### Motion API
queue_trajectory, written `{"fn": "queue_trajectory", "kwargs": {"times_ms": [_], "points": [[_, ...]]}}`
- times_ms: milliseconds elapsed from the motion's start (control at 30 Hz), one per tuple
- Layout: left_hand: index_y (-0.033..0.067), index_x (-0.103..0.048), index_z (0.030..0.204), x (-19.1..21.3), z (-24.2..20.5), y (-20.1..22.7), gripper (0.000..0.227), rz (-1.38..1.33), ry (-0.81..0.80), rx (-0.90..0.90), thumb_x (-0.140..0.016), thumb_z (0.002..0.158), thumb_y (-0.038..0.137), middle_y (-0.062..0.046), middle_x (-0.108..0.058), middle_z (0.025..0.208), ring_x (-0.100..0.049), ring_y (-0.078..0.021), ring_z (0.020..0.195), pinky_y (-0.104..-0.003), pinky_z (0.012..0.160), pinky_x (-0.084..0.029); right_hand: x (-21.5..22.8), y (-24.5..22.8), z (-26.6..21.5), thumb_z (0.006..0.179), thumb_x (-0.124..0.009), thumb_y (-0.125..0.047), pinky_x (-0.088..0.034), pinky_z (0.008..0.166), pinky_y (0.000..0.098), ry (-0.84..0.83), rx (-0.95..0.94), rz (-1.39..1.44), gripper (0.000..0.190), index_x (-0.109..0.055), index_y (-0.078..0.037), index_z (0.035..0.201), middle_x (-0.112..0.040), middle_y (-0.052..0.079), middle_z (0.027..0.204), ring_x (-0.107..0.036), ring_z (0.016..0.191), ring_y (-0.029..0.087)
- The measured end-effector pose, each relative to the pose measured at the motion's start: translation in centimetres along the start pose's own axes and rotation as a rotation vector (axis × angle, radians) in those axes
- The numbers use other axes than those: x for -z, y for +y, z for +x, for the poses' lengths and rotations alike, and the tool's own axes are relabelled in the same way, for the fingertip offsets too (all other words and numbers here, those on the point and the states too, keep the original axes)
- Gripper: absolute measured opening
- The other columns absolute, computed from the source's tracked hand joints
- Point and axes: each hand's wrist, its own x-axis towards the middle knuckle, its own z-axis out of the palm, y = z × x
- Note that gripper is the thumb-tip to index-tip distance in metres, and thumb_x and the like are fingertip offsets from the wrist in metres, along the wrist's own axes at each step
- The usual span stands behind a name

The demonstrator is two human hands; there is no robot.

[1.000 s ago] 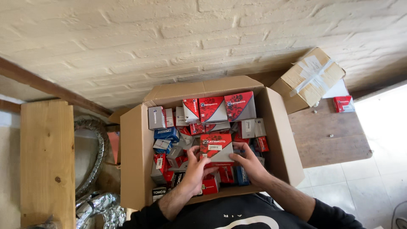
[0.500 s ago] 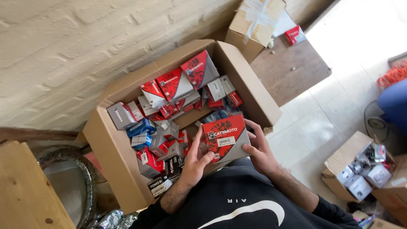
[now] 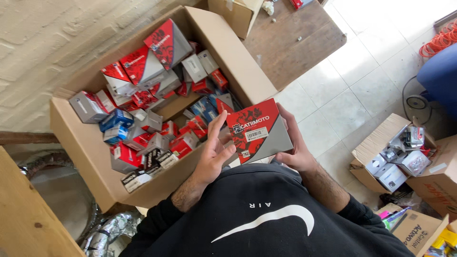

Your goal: The person unpacks small boxes from a large cardboard carton, removes the wrapped contents, and places the boxes on a wooden shelf. They repeat this process for several items, including a circular part and a small black component, arranging them among other similar boxes on the shelf.

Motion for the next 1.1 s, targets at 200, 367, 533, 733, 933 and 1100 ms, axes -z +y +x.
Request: {"fn": "queue_trajectory", "kwargs": {"times_ms": [200, 367, 533, 733, 933, 1100], "points": [[0.0164, -0.014, 0.165, -11.2, 2.5, -3.6, 0.083, -0.179, -0.044, 0.004, -0.063, 0.098, 0.013, -0.012, -0.009, 0.164, -0.039, -0.0333, 0.139, -0.043, 0.105, -0.050, 9.9, -5.0, -4.5, 0.063, -0.096, -0.019, -0.056, 0.098, 0.0546, -0.068, 0.094, -0.089, 0.126, -0.013, -0.010, 0.158, -0.037, 0.021, 0.157, -0.049, 0.138, 0.038], [0.0155, -0.013, 0.163, -18.7, 5.0, -4.9, 0.083, -0.195, -0.130, 0.016, -0.064, 0.098, 0.015, -0.012, -0.011, 0.167, -0.048, -0.0344, 0.135, -0.035, 0.095, -0.058, 16.4, -8.4, -8.1, 0.058, -0.099, -0.027, -0.054, 0.102, 0.0557, -0.044, 0.104, -0.063, 0.125, -0.019, -0.011, 0.152, -0.038, 0.022, 0.156, -0.049, 0.139, 0.037], [0.0128, -0.012, 0.160, -23.0, 7.9, -6.0, 0.087, -0.098, -0.214, 0.020, -0.069, 0.095, 0.021, -0.024, -0.021, 0.163, -0.050, -0.0453, 0.133, -0.049, 0.095, -0.058, 20.6, -10.3, -10.1, 0.062, -0.098, -0.030, -0.056, 0.100, 0.0538, -0.048, 0.135, 0.005, 0.116, -0.022, -0.015, 0.149, -0.042, 0.022, 0.155, -0.050, 0.138, 0.036], [0.0121, -0.030, 0.146, -25.1, 11.3, -7.8, 0.077, -0.226, -0.129, 0.019, -0.080, 0.087, 0.020, -0.014, -0.025, 0.151, -0.053, -0.0417, 0.127, -0.047, 0.093, -0.060, 24.3, -10.6, -9.8, 0.067, -0.095, -0.027, -0.057, 0.097, 0.0506, -0.013, 0.086, 0.053, 0.112, -0.019, -0.017, 0.148, -0.042, 0.021, 0.154, -0.051, 0.135, 0.036], [0.0147, -0.034, 0.154, -24.2, 15.4, -8.1, 0.080, -0.272, -0.110, 0.105, -0.077, 0.087, 0.004, -0.017, -0.032, 0.158, -0.049, -0.0429, 0.134, -0.051, 0.097, -0.058, 26.8, -11.1, -6.6, 0.069, -0.089, -0.010, -0.057, 0.093, 0.0547, 0.038, -0.047, -0.025, 0.116, -0.014, -0.012, 0.157, -0.045, 0.027, 0.150, -0.056, 0.128, 0.042], [0.0125, -0.033, 0.154, -22.3, 19.2, -9.7, 0.078, -0.198, -0.122, 0.129, -0.068, 0.085, 0.009, -0.018, -0.035, 0.157, -0.053, -0.0384, 0.128, -0.047, 0.091, -0.060, 27.0, -10.8, -3.2, 0.081, -0.078, -0.010, -0.060, 0.087, 0.0562, 0.206, -0.083, -0.057, 0.105, -0.011, -0.017, 0.161, -0.050, 0.028, 0.144, -0.059, 0.121, 0.043]]}}
